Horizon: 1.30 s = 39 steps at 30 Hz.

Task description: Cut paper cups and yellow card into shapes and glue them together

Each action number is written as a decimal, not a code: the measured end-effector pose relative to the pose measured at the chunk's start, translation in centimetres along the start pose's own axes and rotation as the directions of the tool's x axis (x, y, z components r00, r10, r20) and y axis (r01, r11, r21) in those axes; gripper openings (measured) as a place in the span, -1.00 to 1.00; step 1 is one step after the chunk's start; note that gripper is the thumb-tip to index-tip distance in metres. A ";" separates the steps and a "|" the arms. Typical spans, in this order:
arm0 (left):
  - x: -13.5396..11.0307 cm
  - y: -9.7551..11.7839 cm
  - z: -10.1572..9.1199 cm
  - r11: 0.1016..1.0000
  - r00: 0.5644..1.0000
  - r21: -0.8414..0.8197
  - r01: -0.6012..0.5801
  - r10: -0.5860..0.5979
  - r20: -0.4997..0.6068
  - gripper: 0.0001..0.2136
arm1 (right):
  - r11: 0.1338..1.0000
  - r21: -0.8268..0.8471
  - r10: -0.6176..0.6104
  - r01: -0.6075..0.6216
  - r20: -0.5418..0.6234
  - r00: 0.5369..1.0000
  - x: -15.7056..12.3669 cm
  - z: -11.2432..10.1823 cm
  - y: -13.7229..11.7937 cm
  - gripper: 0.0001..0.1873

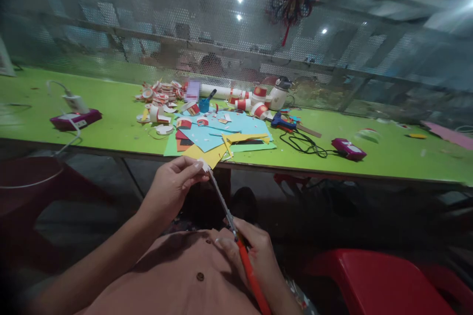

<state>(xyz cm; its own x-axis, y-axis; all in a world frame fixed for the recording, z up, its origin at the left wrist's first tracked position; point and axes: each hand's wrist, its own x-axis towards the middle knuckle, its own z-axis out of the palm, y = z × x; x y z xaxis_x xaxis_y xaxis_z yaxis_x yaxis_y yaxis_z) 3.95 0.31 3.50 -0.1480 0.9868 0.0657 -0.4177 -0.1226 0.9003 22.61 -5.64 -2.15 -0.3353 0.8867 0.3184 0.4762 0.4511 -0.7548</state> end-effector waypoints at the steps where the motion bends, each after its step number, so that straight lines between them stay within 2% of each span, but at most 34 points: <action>1: 0.0 0.0 0.0 1.000 1.000 -0.002 -0.001 0.001 0.000 -0.87 | 1.000 -0.002 0.004 -0.004 0.001 1.000 0.0 0.0 0.0 -0.66; 8: 0.3 0.1 -0.2 1.000 0.999 0.009 0.010 -0.011 0.031 -0.86 | 0.997 0.050 0.054 -0.055 0.012 0.998 -0.1 -0.1 0.3 -0.63; 16: 0.8 0.9 -1.0 0.996 0.985 0.075 0.053 -0.064 0.160 -0.85 | 0.985 0.122 0.103 -0.122 0.150 0.983 -0.5 -1.3 0.3 -0.41; 24: 1.1 1.6 -1.4 0.976 0.960 0.215 -0.005 -0.056 0.276 -0.85 | 0.982 0.158 0.065 -0.105 0.238 0.969 -0.1 -2.7 -0.8 -0.53; 39: 1.3 1.4 -1.7 0.965 0.944 0.259 0.038 -0.119 0.308 -0.84 | 0.984 0.159 0.040 -0.081 0.243 0.969 -0.5 -3.0 0.3 -0.57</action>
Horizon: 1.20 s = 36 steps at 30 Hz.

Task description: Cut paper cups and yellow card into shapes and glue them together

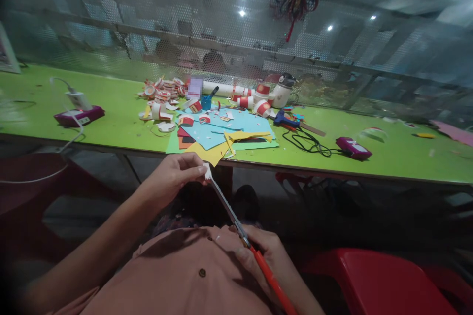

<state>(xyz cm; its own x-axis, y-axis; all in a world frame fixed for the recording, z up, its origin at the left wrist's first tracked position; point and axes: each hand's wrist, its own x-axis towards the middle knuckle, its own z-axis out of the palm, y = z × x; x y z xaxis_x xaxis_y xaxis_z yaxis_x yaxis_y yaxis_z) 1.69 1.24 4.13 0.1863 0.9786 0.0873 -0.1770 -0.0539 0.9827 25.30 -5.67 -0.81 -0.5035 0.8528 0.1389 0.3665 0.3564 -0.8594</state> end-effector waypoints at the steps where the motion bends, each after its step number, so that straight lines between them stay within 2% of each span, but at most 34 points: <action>1: 0.0 0.0 0.0 1.000 1.000 0.002 0.001 -0.001 -0.003 -0.84 | 1.000 -0.002 -0.007 0.007 0.002 1.000 0.0 0.0 0.0 -0.57; 16: 0.0 -0.1 0.1 0.999 1.000 0.040 0.006 -0.007 0.021 -0.87 | 0.999 0.015 -0.049 0.049 -0.023 0.999 -0.3 -0.2 0.1 -0.62; 23: 0.5 -0.9 0.2 1.000 1.000 -0.015 0.002 -0.001 0.007 -0.85 | 0.989 -0.134 -0.062 0.056 -0.041 0.997 0.0 0.2 0.1 -0.64; 26: 0.8 -1.2 0.1 0.998 0.998 -0.050 0.042 -0.039 0.044 -0.85 | 0.991 -0.130 -0.038 0.032 -0.043 0.998 -0.4 0.3 -0.4 -0.67; 28: 0.9 -1.2 -0.1 0.997 0.999 -0.058 0.049 -0.048 0.024 -0.86 | 0.992 -0.126 -0.019 0.017 -0.012 1.000 -0.9 0.3 -0.6 -0.67; 32: 0.8 -0.8 -0.2 1.000 1.000 -0.031 0.000 0.000 -0.011 -0.86 | 0.987 -0.158 -0.018 0.030 0.076 0.997 -1.7 0.4 -0.2 -0.62; 36: 0.4 -0.3 -0.1 0.999 1.000 -0.042 -0.017 0.018 0.011 -0.86 | 0.987 -0.158 -0.021 0.024 0.017 1.000 -1.7 0.3 0.2 -0.65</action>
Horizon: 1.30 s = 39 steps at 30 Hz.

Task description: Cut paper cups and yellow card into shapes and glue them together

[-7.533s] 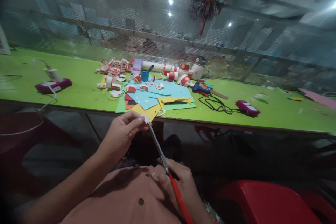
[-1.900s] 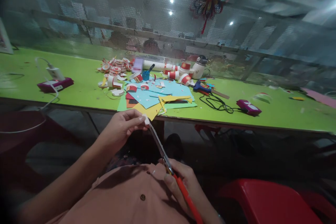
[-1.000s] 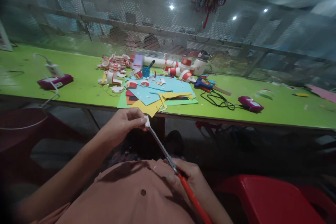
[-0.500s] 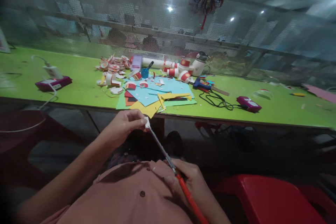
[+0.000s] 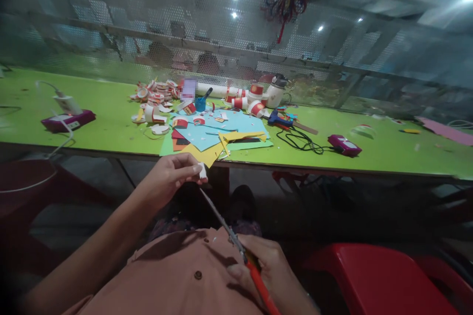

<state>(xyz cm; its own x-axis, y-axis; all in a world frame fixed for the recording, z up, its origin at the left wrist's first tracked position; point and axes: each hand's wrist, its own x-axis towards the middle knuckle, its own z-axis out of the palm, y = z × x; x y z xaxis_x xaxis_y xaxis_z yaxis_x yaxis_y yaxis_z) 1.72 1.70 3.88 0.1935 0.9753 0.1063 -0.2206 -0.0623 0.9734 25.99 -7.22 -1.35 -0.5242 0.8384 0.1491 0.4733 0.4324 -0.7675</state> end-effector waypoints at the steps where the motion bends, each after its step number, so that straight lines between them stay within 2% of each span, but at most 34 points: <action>1: -0.1 0.1 0.1 1.000 1.000 -0.004 0.000 0.000 -0.003 -0.86 | 1.000 0.015 -0.001 0.001 -0.021 1.000 0.1 0.0 0.0 -0.67; 9: -0.5 0.1 0.7 0.999 0.996 -0.053 -0.009 0.004 -0.091 -0.87 | 0.998 0.053 -0.006 0.017 -0.198 0.980 1.2 0.8 -0.1 -0.66; 15: -0.7 -0.1 1.3 0.993 0.989 -0.116 -0.022 0.005 -0.145 -0.85 | 0.997 0.062 0.052 -0.039 -0.222 0.974 2.0 1.5 -0.2 -0.54; 19: -0.7 -0.3 1.7 0.987 0.982 -0.158 -0.026 -0.004 -0.189 -0.84 | 0.997 0.068 0.048 -0.033 -0.229 0.972 2.3 1.6 -0.1 -0.48; 25: -0.6 -0.7 2.1 0.982 0.971 -0.186 -0.042 -0.004 -0.240 -0.84 | 0.998 0.062 0.043 -0.030 -0.221 0.974 2.3 1.6 0.0 -0.56; 39: -0.7 -0.8 2.9 0.981 0.959 -0.180 -0.075 0.021 -0.283 -0.86 | 0.998 0.057 0.044 -0.032 -0.226 0.973 2.4 1.5 -0.3 -0.57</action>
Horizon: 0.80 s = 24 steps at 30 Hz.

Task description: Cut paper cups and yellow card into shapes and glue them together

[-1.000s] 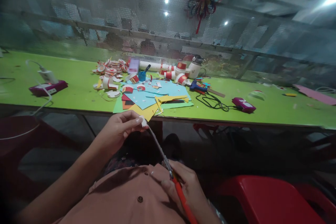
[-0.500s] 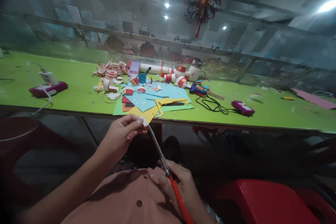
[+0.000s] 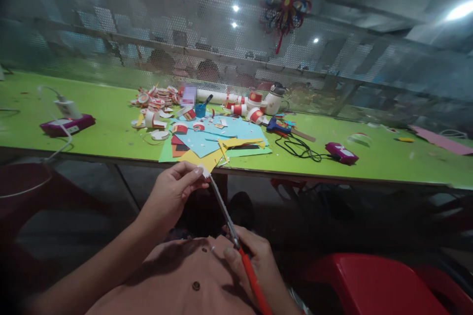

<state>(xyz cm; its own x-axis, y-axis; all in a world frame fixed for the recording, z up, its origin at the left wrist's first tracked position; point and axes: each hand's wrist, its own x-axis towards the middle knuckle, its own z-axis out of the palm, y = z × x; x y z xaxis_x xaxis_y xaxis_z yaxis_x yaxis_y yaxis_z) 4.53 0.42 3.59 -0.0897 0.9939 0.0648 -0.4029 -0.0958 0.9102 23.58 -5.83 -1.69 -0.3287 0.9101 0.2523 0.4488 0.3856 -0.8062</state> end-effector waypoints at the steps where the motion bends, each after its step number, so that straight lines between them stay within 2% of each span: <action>1: 0.0 -0.1 0.1 1.000 1.000 -0.004 -0.008 0.008 -0.005 -0.86 | 1.000 -0.001 0.002 -0.002 -0.004 1.000 0.0 0.0 0.1 -0.58; 11: 0.0 -0.4 0.0 1.000 1.000 0.008 -0.026 0.026 -0.018 -0.86 | 1.000 0.010 0.001 -0.001 -0.023 1.000 0.0 0.2 0.3 -0.61; 14: 0.2 -0.1 -0.3 0.999 1.000 0.051 -0.004 0.004 0.013 -0.85 | 1.000 0.003 0.019 -0.019 0.009 1.000 -0.1 0.0 0.2 -0.60; 19: 0.4 0.5 -0.6 0.990 0.998 0.140 -0.010 0.001 0.065 -0.84 | 0.997 0.070 -0.028 0.026 0.023 0.999 -0.2 -0.3 0.2 -0.64; 24: 0.5 1.3 -1.0 0.978 0.991 0.209 0.009 -0.036 0.129 -0.86 | 0.999 0.048 -0.021 0.020 0.027 0.999 -0.2 -0.4 0.2 -0.64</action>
<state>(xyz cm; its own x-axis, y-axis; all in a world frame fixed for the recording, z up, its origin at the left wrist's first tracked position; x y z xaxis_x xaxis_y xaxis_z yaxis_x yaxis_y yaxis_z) 3.01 0.76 4.37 0.0430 0.9956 0.0839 -0.2042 -0.0734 0.9762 24.07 -5.91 -1.67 -0.3608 0.8973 0.2544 0.4020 0.3957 -0.8257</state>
